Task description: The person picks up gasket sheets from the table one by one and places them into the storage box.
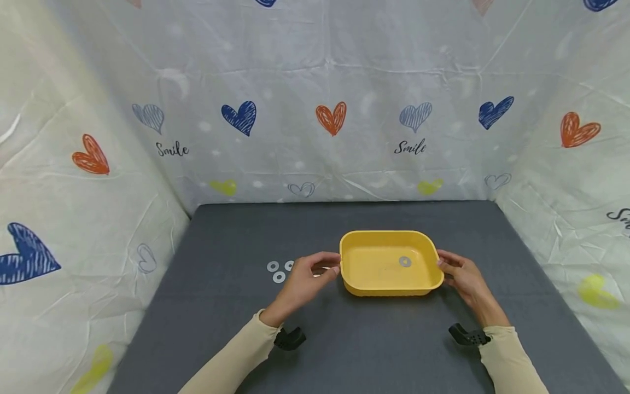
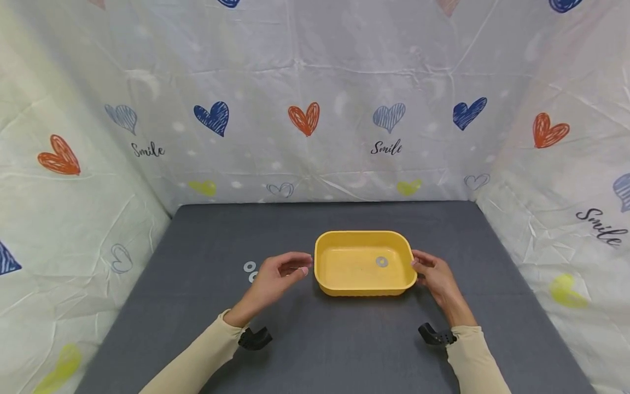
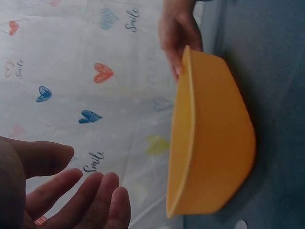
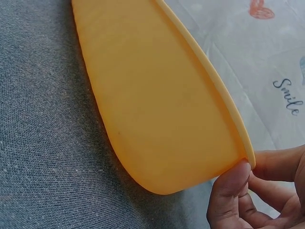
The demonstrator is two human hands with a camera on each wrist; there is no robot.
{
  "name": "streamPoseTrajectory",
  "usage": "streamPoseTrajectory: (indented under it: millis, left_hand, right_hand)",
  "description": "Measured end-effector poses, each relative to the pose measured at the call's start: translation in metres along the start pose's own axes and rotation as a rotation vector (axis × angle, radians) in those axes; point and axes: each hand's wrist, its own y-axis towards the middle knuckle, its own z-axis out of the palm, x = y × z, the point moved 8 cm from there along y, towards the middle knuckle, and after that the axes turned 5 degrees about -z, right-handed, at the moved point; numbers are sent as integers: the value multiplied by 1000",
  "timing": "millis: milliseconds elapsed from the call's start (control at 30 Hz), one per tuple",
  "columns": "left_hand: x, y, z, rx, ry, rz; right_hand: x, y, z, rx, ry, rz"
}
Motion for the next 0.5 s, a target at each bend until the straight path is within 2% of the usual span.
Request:
streamPoseTrajectory:
  millis: [267, 500]
  left_hand:
    - [30, -13, -20, -102, 108, -29]
    - [46, -20, -41, -180, 137, -55]
  right_hand:
    - [0, 1, 1, 17, 10, -10]
    - [1, 1, 0, 11, -4, -12]
